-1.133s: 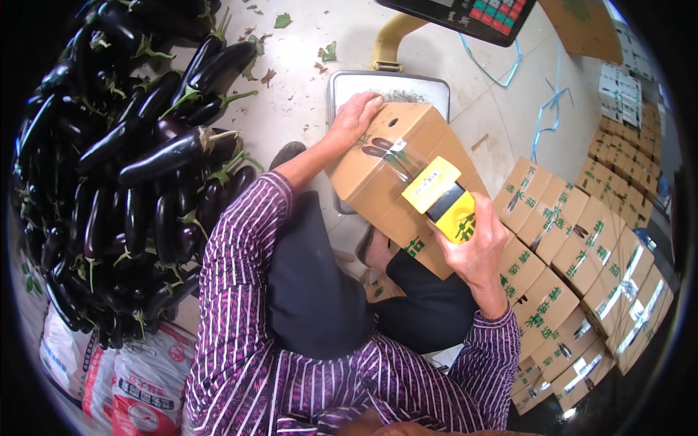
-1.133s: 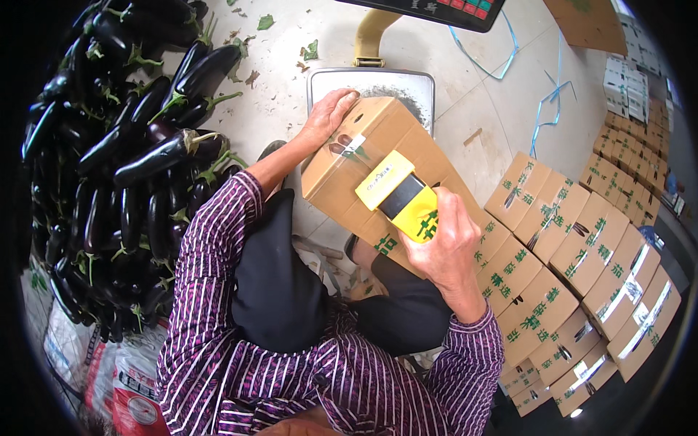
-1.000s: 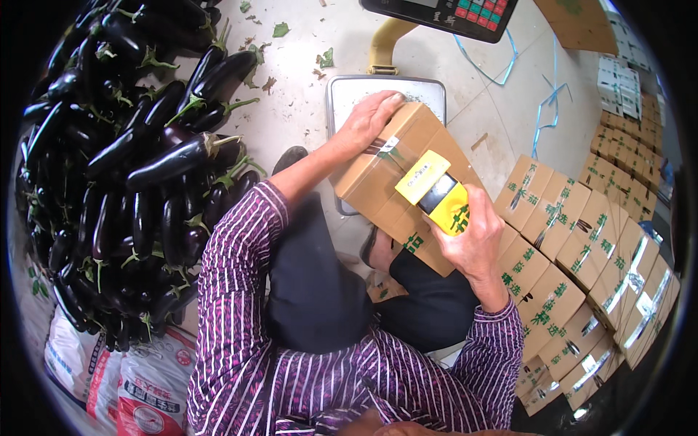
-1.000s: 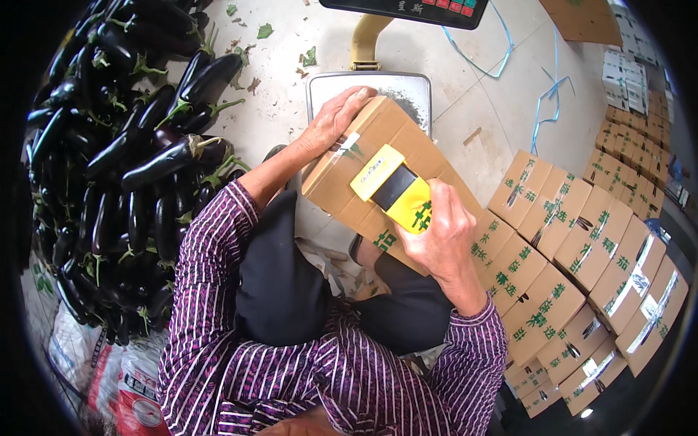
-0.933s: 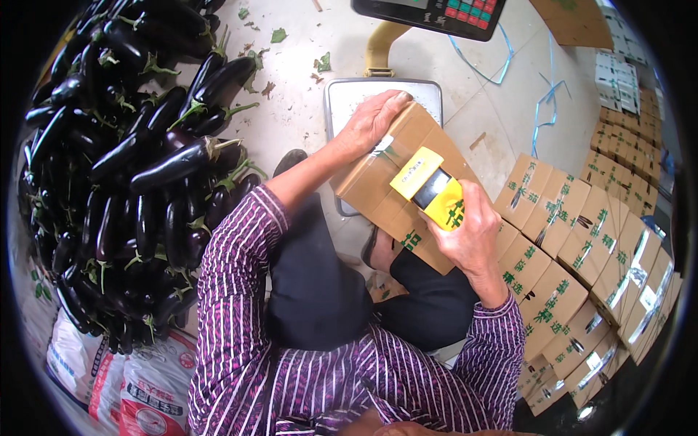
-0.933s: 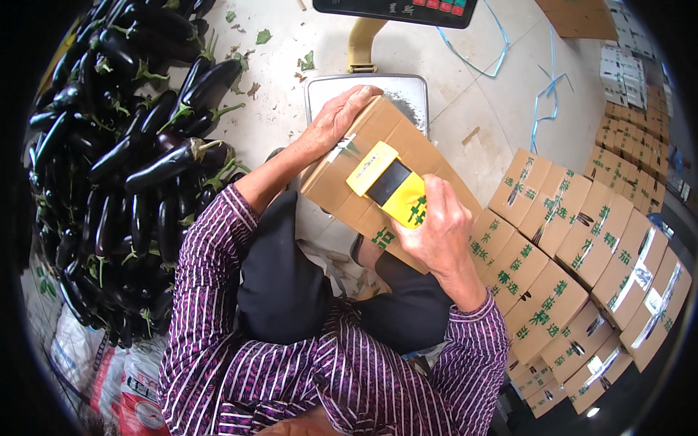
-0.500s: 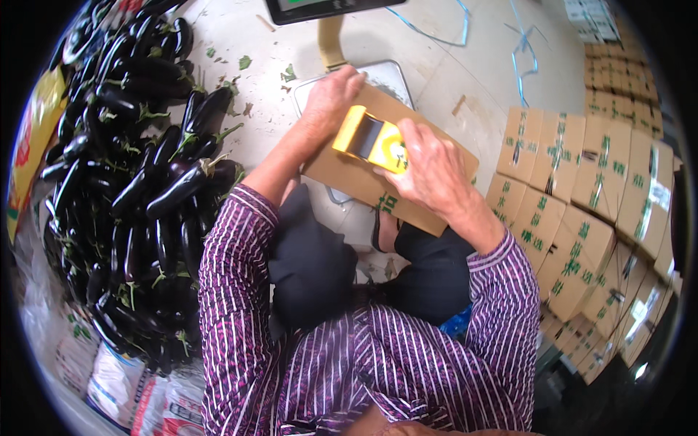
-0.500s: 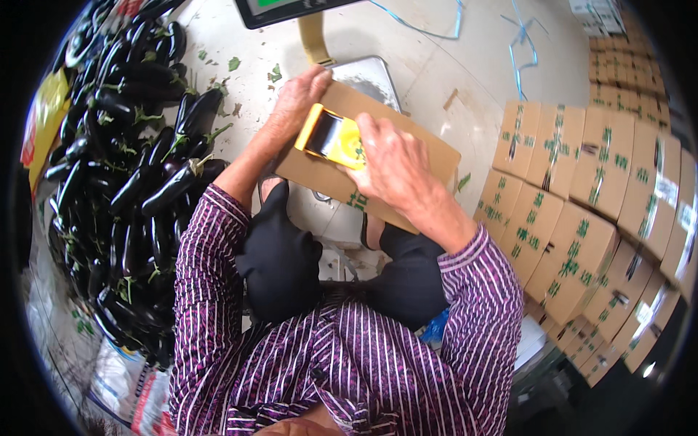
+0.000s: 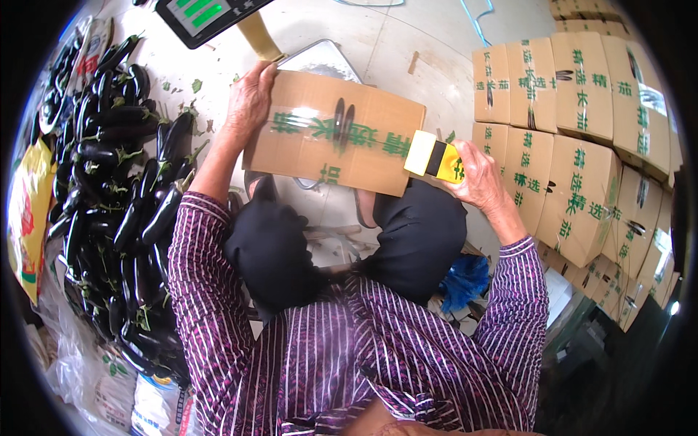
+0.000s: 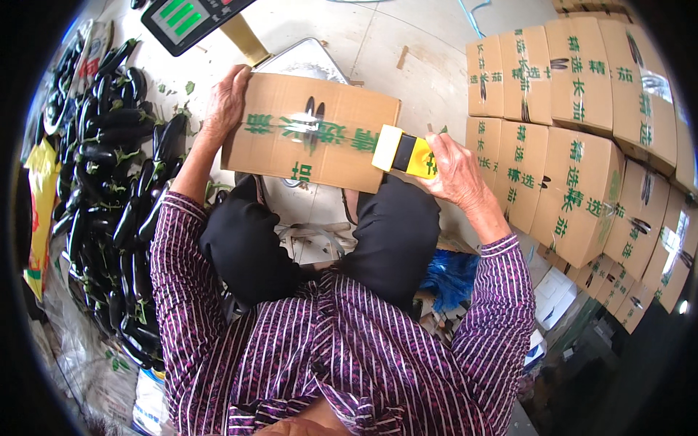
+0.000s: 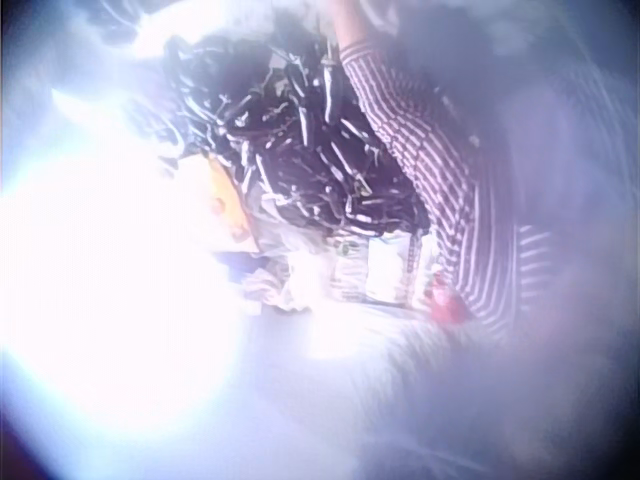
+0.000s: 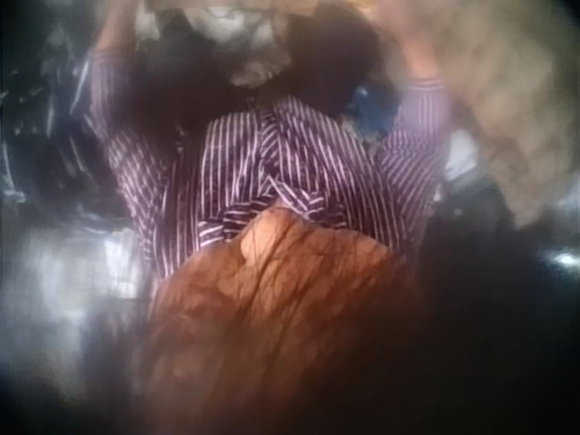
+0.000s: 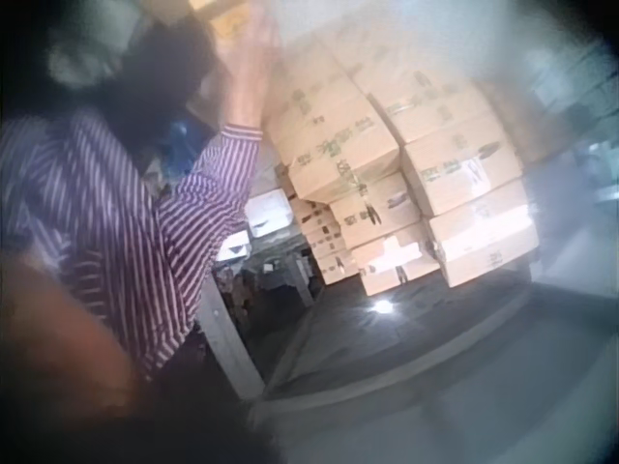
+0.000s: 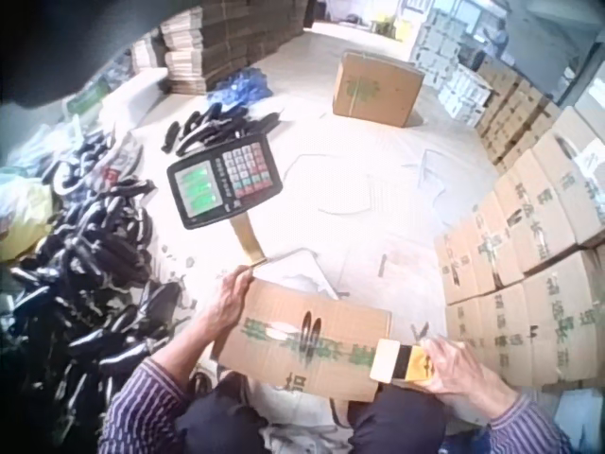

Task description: The person selects eggplants from a large pile on the floor, places them into a cardboard box lined with a blue plastic bag, and then seals the box with tape. The person is sitting on the floor during the task.

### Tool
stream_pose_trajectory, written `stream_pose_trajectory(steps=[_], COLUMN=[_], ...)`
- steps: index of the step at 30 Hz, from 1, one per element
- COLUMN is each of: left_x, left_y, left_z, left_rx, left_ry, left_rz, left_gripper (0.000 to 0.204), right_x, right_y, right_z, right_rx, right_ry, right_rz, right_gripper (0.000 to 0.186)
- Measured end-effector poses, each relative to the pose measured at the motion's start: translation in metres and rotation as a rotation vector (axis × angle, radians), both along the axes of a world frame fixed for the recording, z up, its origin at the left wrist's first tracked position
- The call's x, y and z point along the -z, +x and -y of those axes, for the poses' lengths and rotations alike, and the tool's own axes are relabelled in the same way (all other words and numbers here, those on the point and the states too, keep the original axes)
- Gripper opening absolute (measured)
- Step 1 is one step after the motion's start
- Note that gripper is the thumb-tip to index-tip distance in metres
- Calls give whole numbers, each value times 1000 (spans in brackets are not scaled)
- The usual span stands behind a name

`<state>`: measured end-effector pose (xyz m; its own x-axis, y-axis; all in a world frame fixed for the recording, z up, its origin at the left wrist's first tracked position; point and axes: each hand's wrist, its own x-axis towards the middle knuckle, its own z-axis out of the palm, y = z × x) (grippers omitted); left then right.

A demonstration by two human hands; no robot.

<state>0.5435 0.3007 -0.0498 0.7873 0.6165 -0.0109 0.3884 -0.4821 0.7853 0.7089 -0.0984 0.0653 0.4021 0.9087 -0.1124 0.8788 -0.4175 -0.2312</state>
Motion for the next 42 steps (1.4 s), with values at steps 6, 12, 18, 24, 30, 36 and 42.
stream_pose_trajectory(steps=[6, 12, 18, 24, 30, 36, 42], left_x=[12, 9, 20, 15, -32, -24, -27], left_y=[1, -2, -5, -11, 8, 45, 55], left_z=[-5, -5, -18, -41, 29, 145, 189], left_rx=[19, 6, 57, 57, 480, 428, 440], left_ry=[22, -43, 171, 679, 986, 635, 559], left_rz=[-6, -9, -17, -158, -423, -202, -57], left_gripper=[35, 33, 33, 43, 40, 64, 56], right_x=[26, 43, 88, 138, 158, 166, 166], right_y=[6, 9, -2, -38, -46, -46, -49], right_z=[41, 39, 32, 10, 2, 4, 1], right_rx=[146, 144, 84, 146, 187, 234, 245], right_ry=[-38, -14, 101, 305, 417, 413, 420], right_rz=[-74, -125, -200, -356, -426, -462, -434], right_gripper=[69, 63, 65, 70, 70, 71, 71])
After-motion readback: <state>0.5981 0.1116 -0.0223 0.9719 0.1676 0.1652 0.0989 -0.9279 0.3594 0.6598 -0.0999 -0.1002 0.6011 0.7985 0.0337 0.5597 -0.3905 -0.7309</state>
